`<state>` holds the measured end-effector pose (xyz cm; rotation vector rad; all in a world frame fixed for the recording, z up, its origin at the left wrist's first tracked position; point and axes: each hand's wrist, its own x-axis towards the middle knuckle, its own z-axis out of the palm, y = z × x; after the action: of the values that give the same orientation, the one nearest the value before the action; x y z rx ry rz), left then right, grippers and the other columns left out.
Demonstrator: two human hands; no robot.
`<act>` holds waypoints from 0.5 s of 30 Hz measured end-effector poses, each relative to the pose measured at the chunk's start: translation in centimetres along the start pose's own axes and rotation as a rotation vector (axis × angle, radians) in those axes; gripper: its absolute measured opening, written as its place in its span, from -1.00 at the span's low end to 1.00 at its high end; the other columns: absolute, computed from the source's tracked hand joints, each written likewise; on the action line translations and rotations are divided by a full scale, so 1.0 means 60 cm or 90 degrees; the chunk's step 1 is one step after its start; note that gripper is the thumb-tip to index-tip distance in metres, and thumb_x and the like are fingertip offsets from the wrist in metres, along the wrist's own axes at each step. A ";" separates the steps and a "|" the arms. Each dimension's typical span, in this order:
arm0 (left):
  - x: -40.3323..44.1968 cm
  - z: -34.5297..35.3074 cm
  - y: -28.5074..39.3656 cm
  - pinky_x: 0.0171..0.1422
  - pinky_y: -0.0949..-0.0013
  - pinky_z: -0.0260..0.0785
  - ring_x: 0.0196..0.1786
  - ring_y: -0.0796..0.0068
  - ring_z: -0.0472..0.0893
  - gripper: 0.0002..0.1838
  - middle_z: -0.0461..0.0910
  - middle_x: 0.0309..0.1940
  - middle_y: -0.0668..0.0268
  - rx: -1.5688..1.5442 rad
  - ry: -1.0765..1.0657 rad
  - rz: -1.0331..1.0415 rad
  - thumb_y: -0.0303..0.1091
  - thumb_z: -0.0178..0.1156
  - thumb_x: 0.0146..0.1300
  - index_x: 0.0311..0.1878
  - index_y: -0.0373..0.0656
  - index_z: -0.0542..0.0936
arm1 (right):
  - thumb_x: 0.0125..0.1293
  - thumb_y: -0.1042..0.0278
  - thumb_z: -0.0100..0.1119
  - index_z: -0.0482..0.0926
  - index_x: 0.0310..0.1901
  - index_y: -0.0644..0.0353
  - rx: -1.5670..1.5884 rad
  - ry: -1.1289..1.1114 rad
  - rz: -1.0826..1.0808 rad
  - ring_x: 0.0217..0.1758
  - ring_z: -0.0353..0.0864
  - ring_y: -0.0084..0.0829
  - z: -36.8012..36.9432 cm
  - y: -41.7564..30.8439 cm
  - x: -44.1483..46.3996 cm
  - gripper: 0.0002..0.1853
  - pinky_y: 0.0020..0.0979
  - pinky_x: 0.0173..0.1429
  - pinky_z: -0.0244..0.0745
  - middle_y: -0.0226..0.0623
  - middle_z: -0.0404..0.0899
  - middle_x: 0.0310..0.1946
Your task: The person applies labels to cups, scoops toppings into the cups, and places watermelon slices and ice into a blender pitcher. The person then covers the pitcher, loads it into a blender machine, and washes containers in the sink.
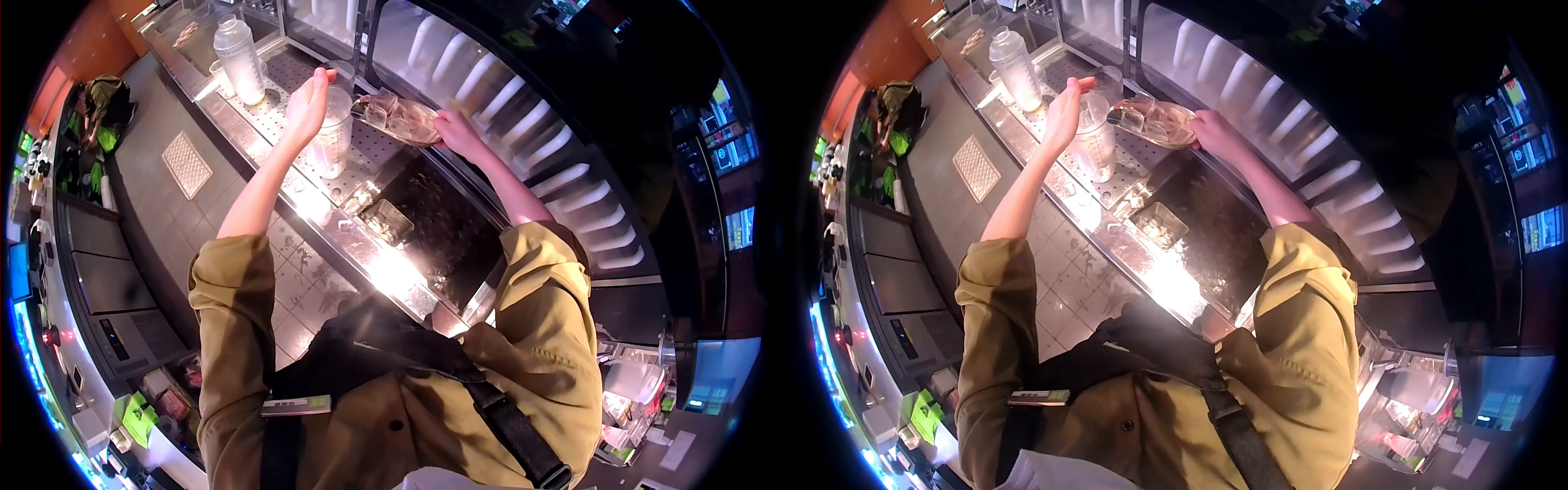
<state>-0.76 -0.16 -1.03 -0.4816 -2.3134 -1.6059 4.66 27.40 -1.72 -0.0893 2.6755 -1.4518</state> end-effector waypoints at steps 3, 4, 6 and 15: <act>0.003 -0.001 0.000 0.12 0.31 0.21 0.03 0.15 0.46 -0.38 0.52 -0.10 0.09 -0.017 0.008 -0.001 0.11 -0.37 0.32 -0.03 -0.21 0.50 | 0.15 0.34 -0.14 0.44 -0.48 0.36 -0.036 0.019 -0.015 -0.62 0.52 -0.52 -0.011 0.003 0.000 -0.76 -0.47 -0.50 0.36 -0.25 0.50 -0.66; 0.004 -0.001 0.002 0.14 0.31 0.21 0.05 0.17 0.45 -0.44 0.52 -0.08 0.11 0.038 0.015 -0.008 0.03 -0.35 0.34 -0.01 -0.22 0.48 | 0.14 0.33 -0.13 0.44 -0.49 0.35 -0.051 0.009 -0.012 -0.64 0.51 -0.52 -0.015 -0.003 0.003 -0.75 -0.46 -0.51 0.36 -0.27 0.50 -0.67; -0.003 -0.010 -0.014 0.16 0.31 0.21 0.06 0.19 0.45 -0.50 0.50 -0.06 0.12 0.118 0.027 0.091 -0.05 -0.32 0.33 0.02 -0.21 0.46 | 0.14 0.31 -0.12 0.44 -0.50 0.34 -0.083 -0.002 -0.003 -0.66 0.50 -0.52 -0.025 -0.022 0.015 -0.75 -0.45 -0.51 0.37 -0.30 0.50 -0.68; 0.012 0.005 -0.069 0.31 0.34 0.02 0.21 0.28 0.30 -0.39 0.31 0.16 0.08 -0.111 -0.065 0.006 0.02 -0.37 0.35 0.17 -0.35 0.30 | 0.07 0.43 -0.01 0.52 -0.45 0.27 -0.340 0.029 0.105 -0.45 0.53 -0.48 0.013 -0.102 0.130 -0.87 -0.40 -0.33 0.41 -0.27 0.54 -0.50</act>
<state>-3.19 -1.16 -4.33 -0.6270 -2.2488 -1.8266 -2.95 22.69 2.54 0.1262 2.9470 -0.6764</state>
